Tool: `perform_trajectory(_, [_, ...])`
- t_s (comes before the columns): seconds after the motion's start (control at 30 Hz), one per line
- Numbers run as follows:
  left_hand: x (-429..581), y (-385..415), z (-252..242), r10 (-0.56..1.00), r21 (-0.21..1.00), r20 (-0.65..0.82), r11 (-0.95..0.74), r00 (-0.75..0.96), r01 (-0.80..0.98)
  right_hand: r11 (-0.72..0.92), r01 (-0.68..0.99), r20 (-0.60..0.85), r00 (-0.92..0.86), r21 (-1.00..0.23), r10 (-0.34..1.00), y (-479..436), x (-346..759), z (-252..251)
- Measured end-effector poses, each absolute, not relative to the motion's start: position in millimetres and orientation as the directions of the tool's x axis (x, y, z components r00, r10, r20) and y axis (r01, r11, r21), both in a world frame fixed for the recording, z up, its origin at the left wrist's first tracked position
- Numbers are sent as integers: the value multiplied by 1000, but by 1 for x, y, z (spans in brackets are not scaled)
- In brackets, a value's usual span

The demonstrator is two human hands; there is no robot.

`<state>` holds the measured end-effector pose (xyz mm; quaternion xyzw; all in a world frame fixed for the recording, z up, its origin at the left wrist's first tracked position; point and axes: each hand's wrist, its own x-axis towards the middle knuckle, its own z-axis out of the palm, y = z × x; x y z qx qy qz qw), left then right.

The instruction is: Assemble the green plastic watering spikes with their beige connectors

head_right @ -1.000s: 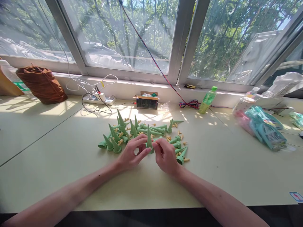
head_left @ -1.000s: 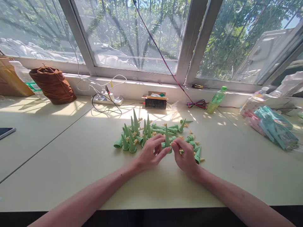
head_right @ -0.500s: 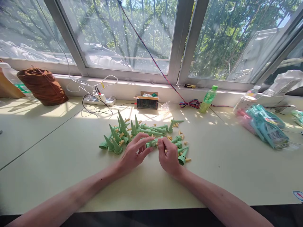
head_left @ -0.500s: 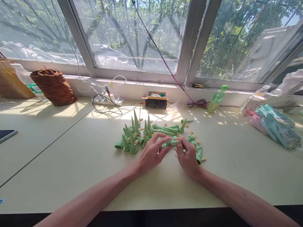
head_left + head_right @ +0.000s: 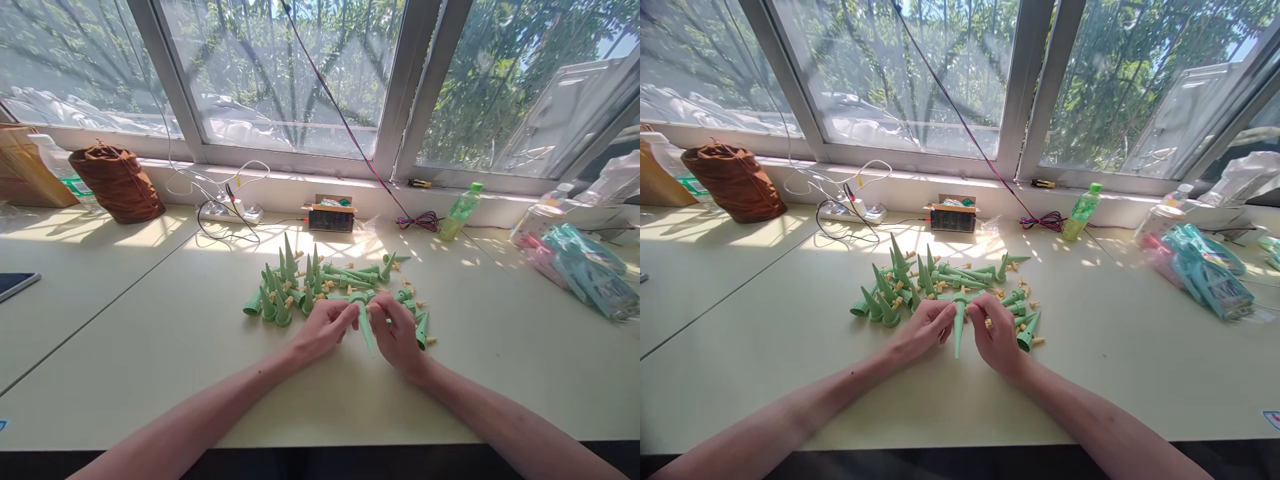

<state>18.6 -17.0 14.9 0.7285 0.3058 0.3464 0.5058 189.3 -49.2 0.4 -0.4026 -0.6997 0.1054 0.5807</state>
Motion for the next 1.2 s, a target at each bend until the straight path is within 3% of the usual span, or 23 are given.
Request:
perform_trajectory(0.17, [18,-18,25,809,972,128,-218,573,90,644,410,693,-38,-646,720,-48,191,-2])
perform_trajectory(0.47, [20,-18,19,810,981,166,-194,562,-11,611,428,664,-31,-667,747,-47,192,-4])
perform_trajectory(0.87, [18,-18,19,673,782,479,-619,564,74,602,461,661,-44,-652,749,-48,191,1])
perform_trajectory(1.2, [12,-12,9,510,547,605,-824,611,147,590,493,667,-25,-639,744,-47,191,1])
